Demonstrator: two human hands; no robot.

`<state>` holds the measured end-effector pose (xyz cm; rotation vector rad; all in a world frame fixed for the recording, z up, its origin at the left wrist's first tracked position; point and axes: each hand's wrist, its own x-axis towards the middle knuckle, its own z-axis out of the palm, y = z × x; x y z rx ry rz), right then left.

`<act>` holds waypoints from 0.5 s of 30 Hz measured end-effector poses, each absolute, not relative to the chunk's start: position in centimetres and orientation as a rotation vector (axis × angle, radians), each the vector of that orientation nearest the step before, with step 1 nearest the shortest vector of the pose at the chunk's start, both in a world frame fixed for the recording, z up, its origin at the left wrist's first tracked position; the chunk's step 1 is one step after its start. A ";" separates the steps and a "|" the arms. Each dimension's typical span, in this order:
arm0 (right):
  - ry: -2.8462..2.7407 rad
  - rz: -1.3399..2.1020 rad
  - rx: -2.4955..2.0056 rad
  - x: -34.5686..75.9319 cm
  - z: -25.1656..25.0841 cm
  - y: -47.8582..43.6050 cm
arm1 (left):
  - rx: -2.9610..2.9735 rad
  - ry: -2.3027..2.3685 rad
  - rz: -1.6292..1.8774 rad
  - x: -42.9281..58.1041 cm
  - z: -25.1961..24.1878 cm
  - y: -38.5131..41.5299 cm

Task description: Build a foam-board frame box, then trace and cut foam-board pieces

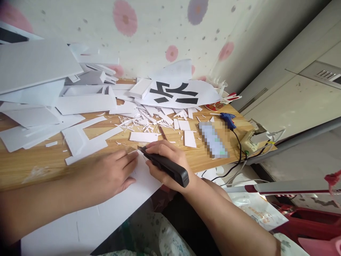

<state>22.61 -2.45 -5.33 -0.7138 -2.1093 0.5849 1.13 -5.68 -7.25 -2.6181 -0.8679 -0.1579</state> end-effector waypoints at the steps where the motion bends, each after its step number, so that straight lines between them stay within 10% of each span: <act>1: -2.112 0.582 -0.713 22.6 -5.4 -2.4 | -2.615 -0.866 -0.154 1.2 -7.2 -5.7; 15: -2.192 0.509 -0.770 23.0 -5.1 -3.2 | -2.715 -1.028 0.132 1.7 -6.6 -6.0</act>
